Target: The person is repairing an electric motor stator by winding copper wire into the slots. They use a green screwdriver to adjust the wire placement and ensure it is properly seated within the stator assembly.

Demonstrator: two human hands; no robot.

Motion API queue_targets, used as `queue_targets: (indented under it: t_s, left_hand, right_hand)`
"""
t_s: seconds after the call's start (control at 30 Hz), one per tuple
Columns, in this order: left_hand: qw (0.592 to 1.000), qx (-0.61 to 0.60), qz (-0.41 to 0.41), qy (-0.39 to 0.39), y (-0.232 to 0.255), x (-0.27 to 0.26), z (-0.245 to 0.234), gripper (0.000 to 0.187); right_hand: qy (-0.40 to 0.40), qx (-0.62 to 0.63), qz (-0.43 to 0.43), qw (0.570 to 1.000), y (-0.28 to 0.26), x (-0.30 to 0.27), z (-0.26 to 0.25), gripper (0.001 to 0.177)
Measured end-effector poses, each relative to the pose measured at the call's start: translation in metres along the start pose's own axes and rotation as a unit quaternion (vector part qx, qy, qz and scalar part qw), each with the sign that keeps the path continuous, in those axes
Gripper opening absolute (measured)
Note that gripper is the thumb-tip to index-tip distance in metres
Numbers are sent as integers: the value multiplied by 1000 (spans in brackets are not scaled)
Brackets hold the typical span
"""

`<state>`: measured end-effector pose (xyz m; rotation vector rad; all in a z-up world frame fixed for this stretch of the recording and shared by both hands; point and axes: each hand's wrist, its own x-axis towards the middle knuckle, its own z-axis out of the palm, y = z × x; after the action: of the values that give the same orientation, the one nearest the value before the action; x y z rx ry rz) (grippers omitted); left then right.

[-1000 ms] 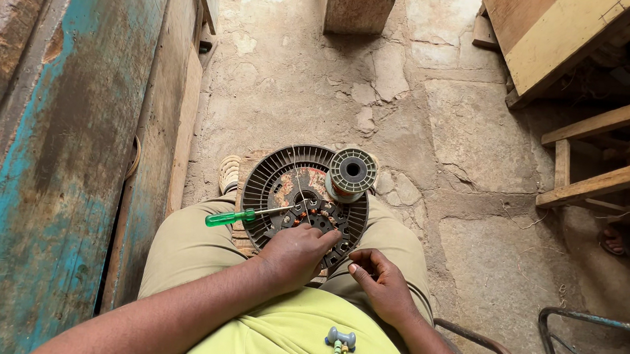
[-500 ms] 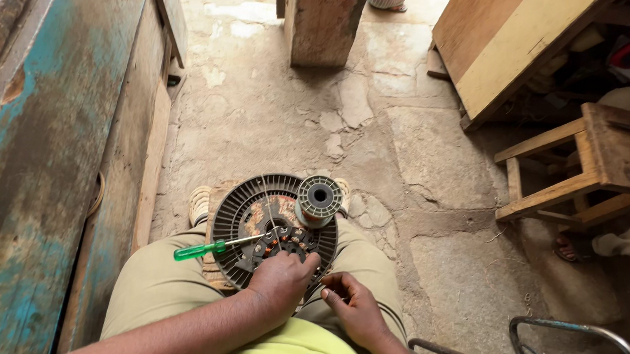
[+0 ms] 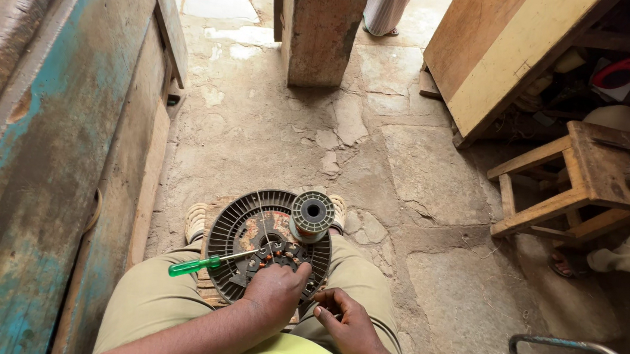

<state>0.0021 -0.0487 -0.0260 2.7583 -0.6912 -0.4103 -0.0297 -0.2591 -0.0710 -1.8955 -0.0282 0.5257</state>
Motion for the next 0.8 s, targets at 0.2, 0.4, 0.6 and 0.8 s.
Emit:
queue_targets:
  t_s: [0.2, 0.4, 0.6, 0.8]
  left_hand:
    - [1000, -2, 8, 17, -4, 4, -1, 40]
    - [997, 39, -15, -64, 4, 7, -11, 46]
    - [996, 67, 54, -22, -3, 3, -15, 41]
    - [996, -23, 47, 75, -8, -11, -37, 37]
  right_hand:
    - [-7, 7, 8, 1000, 5, 3, 3, 27]
    - [-16, 61, -8, 998, 26, 11, 5, 28]
    - [-19, 59, 0, 998, 37, 14, 6, 29]
    - [-11, 14, -6, 1000, 17, 9, 3, 29]
